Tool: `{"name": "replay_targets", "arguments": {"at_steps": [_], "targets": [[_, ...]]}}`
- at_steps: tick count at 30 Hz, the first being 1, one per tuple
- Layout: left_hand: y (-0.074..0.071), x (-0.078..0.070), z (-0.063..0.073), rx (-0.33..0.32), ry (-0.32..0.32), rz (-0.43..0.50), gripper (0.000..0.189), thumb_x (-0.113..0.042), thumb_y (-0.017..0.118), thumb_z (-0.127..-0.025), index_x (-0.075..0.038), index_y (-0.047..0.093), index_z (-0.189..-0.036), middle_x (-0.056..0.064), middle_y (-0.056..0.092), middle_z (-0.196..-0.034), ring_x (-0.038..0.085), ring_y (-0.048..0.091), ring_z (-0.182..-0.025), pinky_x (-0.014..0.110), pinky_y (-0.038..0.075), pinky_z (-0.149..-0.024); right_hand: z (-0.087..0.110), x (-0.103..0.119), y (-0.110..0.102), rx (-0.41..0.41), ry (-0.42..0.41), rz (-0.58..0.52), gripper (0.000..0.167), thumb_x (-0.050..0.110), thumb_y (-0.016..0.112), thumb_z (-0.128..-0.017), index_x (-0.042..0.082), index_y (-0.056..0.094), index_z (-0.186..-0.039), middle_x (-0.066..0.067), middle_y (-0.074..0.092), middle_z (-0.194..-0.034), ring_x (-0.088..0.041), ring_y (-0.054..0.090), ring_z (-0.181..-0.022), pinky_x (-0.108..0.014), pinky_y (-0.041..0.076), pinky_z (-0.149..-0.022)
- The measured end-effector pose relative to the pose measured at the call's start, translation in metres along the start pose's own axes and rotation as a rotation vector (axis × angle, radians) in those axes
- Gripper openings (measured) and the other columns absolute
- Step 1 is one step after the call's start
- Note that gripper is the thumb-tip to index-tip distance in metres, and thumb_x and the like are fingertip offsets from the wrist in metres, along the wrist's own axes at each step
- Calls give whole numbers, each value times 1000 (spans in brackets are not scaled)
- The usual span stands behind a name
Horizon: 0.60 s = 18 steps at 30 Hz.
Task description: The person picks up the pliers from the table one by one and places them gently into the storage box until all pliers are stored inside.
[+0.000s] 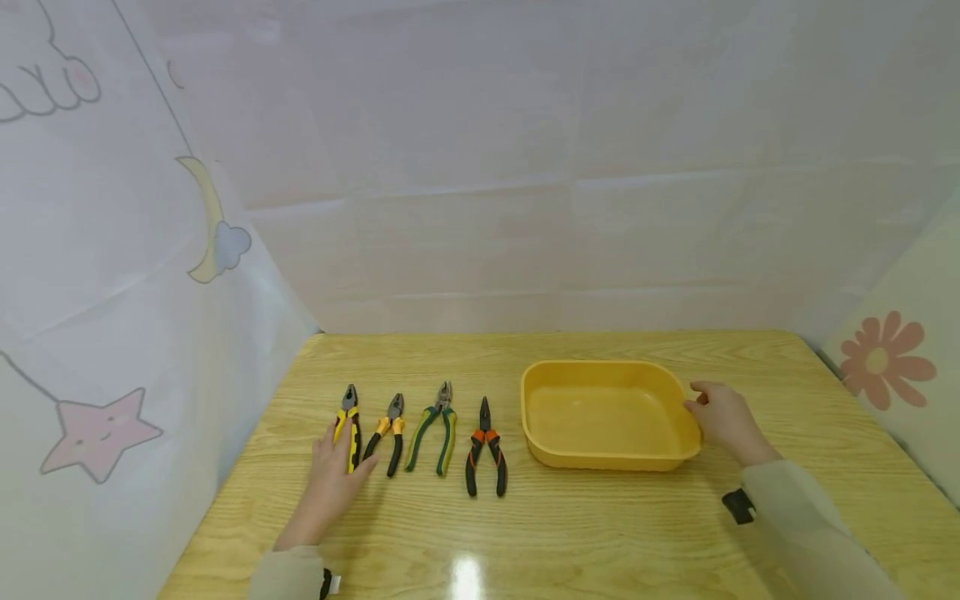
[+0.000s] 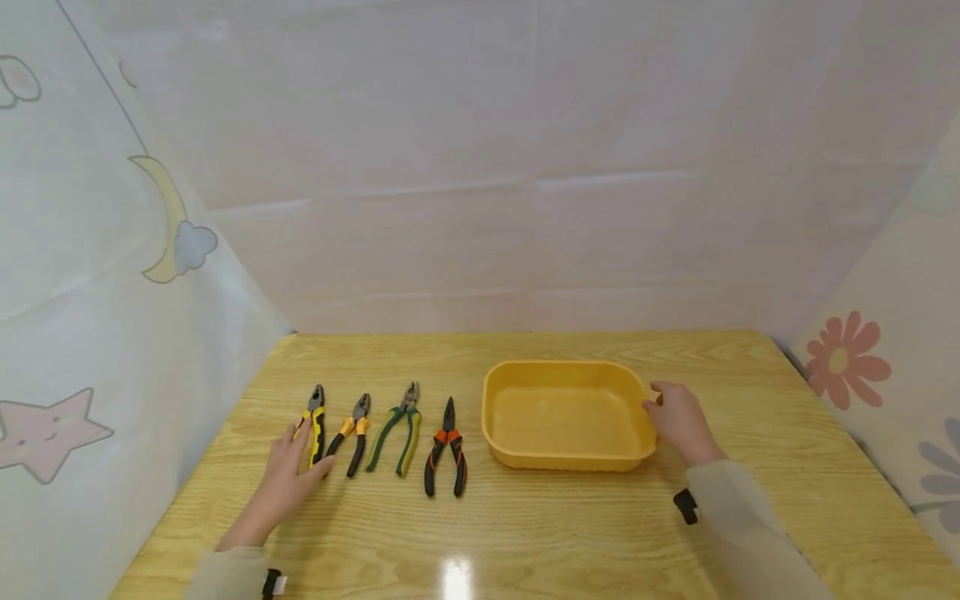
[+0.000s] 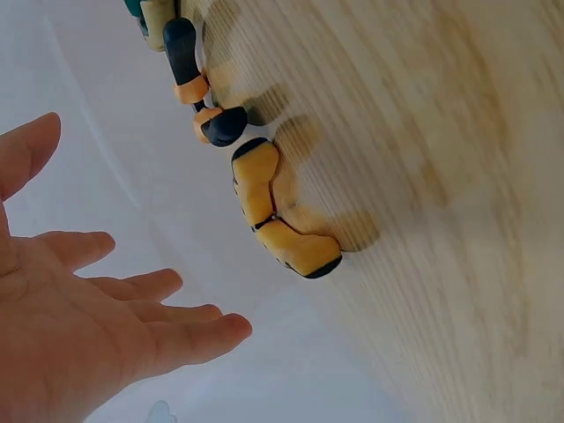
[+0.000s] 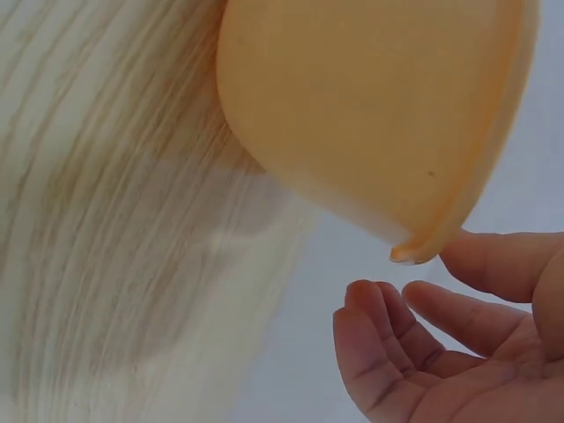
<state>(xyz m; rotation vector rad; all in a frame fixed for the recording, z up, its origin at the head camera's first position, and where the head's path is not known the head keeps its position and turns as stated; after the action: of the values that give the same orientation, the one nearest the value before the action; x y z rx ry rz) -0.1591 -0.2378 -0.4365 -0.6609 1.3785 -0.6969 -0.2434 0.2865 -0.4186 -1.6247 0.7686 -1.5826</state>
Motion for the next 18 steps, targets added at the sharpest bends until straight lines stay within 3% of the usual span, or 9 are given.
{"name": "replay_targets", "arguments": {"at_steps": [7,12,18], "targets": [[-7,9,-1,36,-44,61,76,-22,52,-101,10,6,-151,41,-2,-150,61,-4,-135,74,14,-101,-5,-7,4,56,83,-139,45,8,49,-100,-25,39,-130,-42,50,-115,-43,59,-94,-41,55,-71],[-12,13,-4,47,-69,123,75,-22,50,-103,10,2,-151,41,-2,-151,58,1,-137,69,13,-106,-7,-13,5,130,154,-285,51,12,44,-103,-25,31,-135,-43,44,-124,-34,61,-92,-37,56,-69],[-17,16,-7,47,-89,171,74,-19,49,-102,13,2,-150,39,2,-151,56,5,-138,66,13,-108,-11,-24,7,184,236,-406,55,16,43,-104,-23,26,-139,-35,52,-118,-21,60,-84,-35,55,-68]]}}
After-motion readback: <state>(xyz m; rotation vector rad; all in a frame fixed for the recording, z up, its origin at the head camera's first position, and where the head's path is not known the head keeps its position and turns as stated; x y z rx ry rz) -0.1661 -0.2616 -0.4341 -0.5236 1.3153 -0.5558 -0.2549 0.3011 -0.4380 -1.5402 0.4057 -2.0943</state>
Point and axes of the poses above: each hand's wrist, its own z-axis away from the middle knuckle, its own y-axis out of the palm, x = y × z, the point moved 3 cm from there along -z, towards the middle knuckle
